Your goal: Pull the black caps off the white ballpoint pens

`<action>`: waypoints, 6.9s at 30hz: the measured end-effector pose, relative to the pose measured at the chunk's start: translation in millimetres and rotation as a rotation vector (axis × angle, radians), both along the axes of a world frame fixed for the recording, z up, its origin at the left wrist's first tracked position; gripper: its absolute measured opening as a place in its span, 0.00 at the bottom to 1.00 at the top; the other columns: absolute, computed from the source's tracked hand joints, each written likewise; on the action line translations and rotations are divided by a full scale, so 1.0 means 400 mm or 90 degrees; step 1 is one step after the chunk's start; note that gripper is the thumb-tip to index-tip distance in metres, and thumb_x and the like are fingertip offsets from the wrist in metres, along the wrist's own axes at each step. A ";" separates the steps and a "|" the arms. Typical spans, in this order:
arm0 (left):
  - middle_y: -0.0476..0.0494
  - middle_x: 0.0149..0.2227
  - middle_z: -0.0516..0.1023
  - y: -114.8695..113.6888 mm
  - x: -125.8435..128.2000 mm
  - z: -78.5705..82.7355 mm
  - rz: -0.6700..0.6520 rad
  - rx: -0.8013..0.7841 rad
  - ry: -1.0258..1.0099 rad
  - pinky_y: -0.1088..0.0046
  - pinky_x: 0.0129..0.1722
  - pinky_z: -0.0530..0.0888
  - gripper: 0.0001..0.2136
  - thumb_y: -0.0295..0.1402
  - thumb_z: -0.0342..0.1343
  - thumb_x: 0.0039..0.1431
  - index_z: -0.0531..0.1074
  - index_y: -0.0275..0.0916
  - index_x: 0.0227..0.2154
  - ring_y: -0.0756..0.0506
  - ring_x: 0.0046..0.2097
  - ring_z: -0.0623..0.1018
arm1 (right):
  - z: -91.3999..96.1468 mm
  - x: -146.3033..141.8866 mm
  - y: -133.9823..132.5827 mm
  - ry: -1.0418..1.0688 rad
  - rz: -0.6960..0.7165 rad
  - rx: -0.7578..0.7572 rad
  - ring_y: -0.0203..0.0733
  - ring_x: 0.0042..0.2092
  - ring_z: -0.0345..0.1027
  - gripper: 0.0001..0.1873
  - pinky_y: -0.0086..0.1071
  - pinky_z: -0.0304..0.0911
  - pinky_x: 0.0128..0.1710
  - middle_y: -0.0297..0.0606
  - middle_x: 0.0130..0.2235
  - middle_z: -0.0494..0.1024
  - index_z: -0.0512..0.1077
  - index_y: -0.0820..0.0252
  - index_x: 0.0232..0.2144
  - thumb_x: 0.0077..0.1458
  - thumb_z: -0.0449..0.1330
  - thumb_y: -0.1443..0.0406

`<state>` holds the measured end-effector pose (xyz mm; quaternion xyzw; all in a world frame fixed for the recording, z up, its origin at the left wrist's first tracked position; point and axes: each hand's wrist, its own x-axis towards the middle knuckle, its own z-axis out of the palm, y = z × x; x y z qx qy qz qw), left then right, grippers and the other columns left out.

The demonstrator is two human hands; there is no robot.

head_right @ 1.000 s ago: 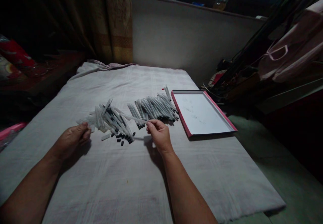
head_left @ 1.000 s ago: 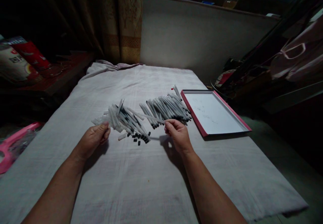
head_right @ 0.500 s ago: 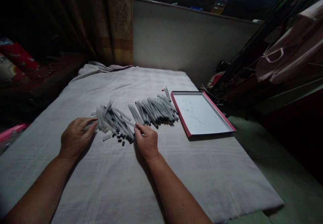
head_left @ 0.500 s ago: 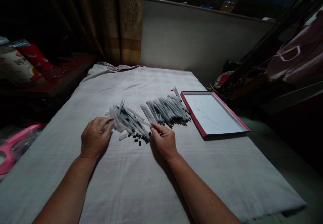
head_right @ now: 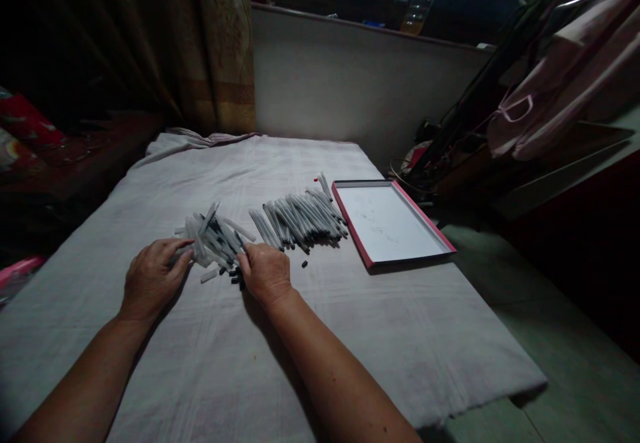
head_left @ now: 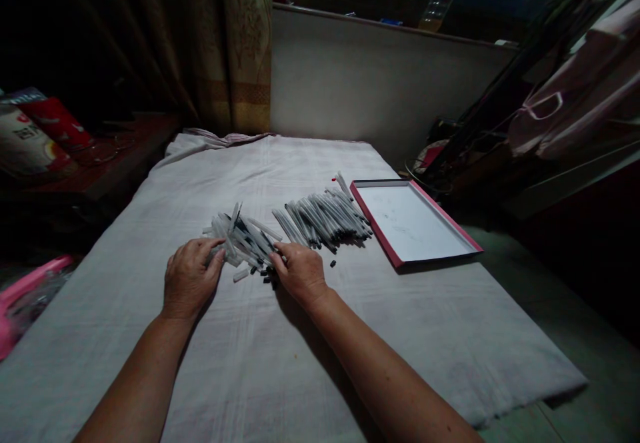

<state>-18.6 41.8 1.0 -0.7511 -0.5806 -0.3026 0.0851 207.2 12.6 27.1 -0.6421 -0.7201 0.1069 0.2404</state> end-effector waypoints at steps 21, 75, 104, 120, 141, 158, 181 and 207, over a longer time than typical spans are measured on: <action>0.41 0.41 0.80 -0.017 0.047 0.008 -0.068 0.039 -0.037 0.62 0.44 0.71 0.13 0.37 0.48 0.67 0.77 0.42 0.43 0.40 0.43 0.77 | 0.014 0.079 0.000 -0.152 -0.111 -0.069 0.46 0.42 0.76 0.11 0.33 0.64 0.37 0.44 0.42 0.80 0.80 0.56 0.39 0.63 0.58 0.60; 0.46 0.34 0.80 -0.065 0.116 0.048 -0.275 0.040 -0.042 0.71 0.40 0.73 0.11 0.40 0.49 0.70 0.72 0.40 0.38 0.46 0.37 0.79 | -0.029 0.171 -0.046 0.743 -0.131 -0.083 0.33 0.22 0.63 0.17 0.27 0.58 0.22 0.33 0.21 0.74 0.77 0.60 0.23 0.44 0.67 0.51; 0.47 0.31 0.82 -0.068 0.111 0.034 -0.232 -0.107 -0.154 0.74 0.33 0.75 0.20 0.48 0.44 0.69 0.76 0.41 0.36 0.47 0.31 0.80 | -0.026 0.166 -0.046 0.814 -0.119 -0.130 0.35 0.28 0.68 0.17 0.28 0.63 0.27 0.33 0.29 0.78 0.77 0.58 0.34 0.40 0.70 0.58; 0.48 0.32 0.82 -0.068 0.106 0.036 -0.239 -0.107 -0.127 0.75 0.33 0.75 0.20 0.47 0.43 0.69 0.75 0.41 0.36 0.48 0.30 0.80 | -0.033 0.168 -0.044 0.765 -0.129 -0.153 0.35 0.26 0.66 0.16 0.28 0.59 0.24 0.34 0.26 0.76 0.77 0.59 0.29 0.42 0.69 0.54; 0.46 0.32 0.83 -0.061 0.098 0.043 -0.213 -0.198 -0.152 0.72 0.35 0.76 0.21 0.51 0.43 0.66 0.76 0.43 0.34 0.46 0.32 0.80 | -0.029 0.168 -0.049 0.777 -0.138 -0.161 0.35 0.25 0.63 0.11 0.27 0.55 0.22 0.32 0.24 0.75 0.77 0.58 0.27 0.39 0.69 0.59; 0.53 0.19 0.70 -0.061 0.083 0.054 -0.195 -0.425 -0.477 0.76 0.19 0.65 0.25 0.58 0.50 0.59 0.73 0.39 0.37 0.51 0.20 0.69 | -0.030 0.146 -0.050 0.779 -0.134 -0.109 0.35 0.26 0.62 0.13 0.29 0.56 0.24 0.31 0.24 0.73 0.77 0.58 0.29 0.41 0.68 0.57; 0.50 0.24 0.74 -0.046 0.077 0.058 -0.117 -0.356 -0.493 0.75 0.24 0.72 0.23 0.58 0.57 0.53 0.72 0.40 0.33 0.48 0.26 0.74 | -0.066 0.136 -0.066 0.351 -0.077 0.029 0.45 0.39 0.74 0.06 0.37 0.67 0.44 0.37 0.34 0.82 0.80 0.52 0.28 0.51 0.62 0.65; 0.51 0.26 0.73 -0.011 0.012 0.081 0.012 -0.264 -0.709 0.80 0.19 0.65 0.20 0.49 0.66 0.43 0.72 0.42 0.34 0.52 0.24 0.71 | -0.013 0.187 -0.037 0.765 -0.264 0.018 0.33 0.21 0.63 0.17 0.28 0.61 0.21 0.34 0.24 0.79 0.77 0.60 0.24 0.41 0.68 0.52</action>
